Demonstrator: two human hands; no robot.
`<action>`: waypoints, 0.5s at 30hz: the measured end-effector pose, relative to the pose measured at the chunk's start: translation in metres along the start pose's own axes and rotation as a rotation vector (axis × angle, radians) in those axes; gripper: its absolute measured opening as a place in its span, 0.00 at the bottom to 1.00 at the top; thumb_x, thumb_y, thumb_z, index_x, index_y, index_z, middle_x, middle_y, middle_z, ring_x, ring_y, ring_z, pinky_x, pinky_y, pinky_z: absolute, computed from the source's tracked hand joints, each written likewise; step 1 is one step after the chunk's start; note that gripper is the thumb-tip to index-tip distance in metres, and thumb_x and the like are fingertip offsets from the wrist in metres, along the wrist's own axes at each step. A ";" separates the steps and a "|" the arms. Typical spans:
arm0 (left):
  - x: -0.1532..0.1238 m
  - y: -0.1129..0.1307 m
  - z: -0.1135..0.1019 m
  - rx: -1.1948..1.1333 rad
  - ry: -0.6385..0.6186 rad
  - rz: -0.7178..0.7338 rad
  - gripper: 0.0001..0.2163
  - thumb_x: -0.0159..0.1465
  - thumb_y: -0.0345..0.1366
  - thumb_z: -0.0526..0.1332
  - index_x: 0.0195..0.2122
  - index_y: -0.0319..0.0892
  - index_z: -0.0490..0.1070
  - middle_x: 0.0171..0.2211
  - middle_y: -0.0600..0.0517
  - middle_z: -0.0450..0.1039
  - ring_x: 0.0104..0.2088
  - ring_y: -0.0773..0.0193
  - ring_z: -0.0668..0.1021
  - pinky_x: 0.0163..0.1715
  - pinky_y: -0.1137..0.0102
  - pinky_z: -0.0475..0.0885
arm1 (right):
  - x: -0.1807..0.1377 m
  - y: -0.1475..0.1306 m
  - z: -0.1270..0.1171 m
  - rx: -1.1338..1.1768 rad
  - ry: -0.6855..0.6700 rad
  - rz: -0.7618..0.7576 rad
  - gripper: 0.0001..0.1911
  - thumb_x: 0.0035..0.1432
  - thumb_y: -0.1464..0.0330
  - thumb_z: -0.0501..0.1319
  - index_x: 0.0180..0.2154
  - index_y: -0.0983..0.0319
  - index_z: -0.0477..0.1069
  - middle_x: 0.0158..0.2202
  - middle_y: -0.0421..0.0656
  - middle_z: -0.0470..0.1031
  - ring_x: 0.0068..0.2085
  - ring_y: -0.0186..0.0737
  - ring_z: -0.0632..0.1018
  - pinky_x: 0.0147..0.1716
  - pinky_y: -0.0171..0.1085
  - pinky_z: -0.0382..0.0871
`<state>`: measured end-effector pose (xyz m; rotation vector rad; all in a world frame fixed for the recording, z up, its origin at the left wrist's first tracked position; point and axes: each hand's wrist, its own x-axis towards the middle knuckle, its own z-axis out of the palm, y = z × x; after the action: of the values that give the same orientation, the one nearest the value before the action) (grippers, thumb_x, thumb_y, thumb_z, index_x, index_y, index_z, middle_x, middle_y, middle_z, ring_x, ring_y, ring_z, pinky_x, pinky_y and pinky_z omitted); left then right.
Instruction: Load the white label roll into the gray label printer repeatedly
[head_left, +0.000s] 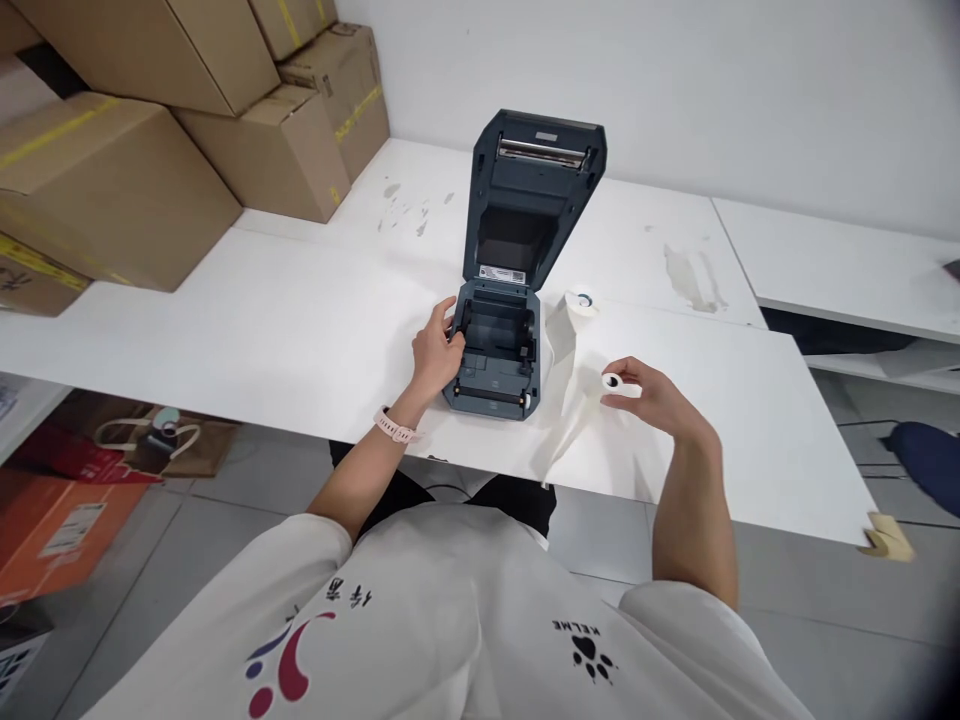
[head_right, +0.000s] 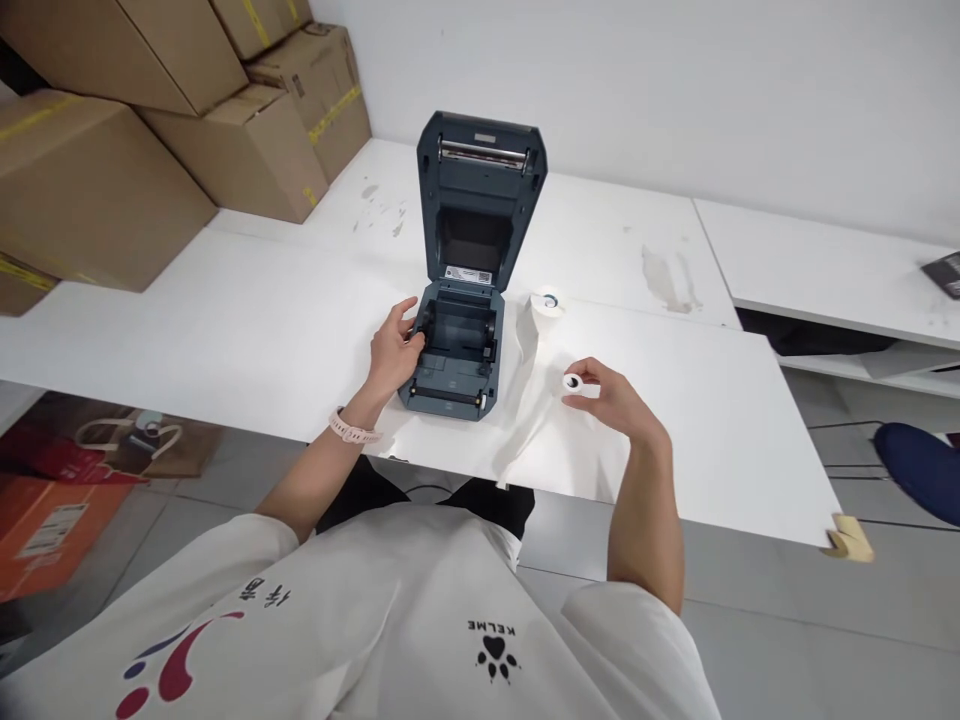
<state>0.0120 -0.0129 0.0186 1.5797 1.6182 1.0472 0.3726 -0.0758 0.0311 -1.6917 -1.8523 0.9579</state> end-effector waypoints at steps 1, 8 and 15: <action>0.000 0.001 0.000 0.002 0.000 -0.002 0.29 0.63 0.28 0.55 0.67 0.47 0.64 0.53 0.47 0.82 0.55 0.52 0.82 0.59 0.54 0.72 | 0.007 0.005 0.003 0.014 -0.022 0.005 0.24 0.52 0.48 0.71 0.43 0.56 0.73 0.47 0.47 0.78 0.49 0.51 0.79 0.55 0.55 0.74; -0.002 0.005 -0.003 0.073 -0.027 0.016 0.30 0.62 0.29 0.54 0.67 0.49 0.62 0.48 0.48 0.83 0.39 0.55 0.83 0.52 0.54 0.74 | 0.053 0.025 -0.034 0.228 -0.029 0.027 0.37 0.48 0.52 0.76 0.58 0.50 0.70 0.61 0.49 0.75 0.64 0.55 0.75 0.67 0.58 0.67; -0.003 0.003 -0.002 0.054 -0.009 0.007 0.30 0.63 0.30 0.53 0.68 0.48 0.60 0.51 0.47 0.83 0.41 0.57 0.82 0.54 0.55 0.72 | 0.142 0.007 -0.006 0.299 -0.108 -0.061 0.42 0.39 0.55 0.77 0.57 0.58 0.70 0.57 0.52 0.79 0.57 0.56 0.79 0.53 0.50 0.78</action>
<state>0.0121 -0.0165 0.0213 1.6237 1.6489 1.0067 0.3612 0.0647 0.0125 -1.4226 -1.7138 1.2524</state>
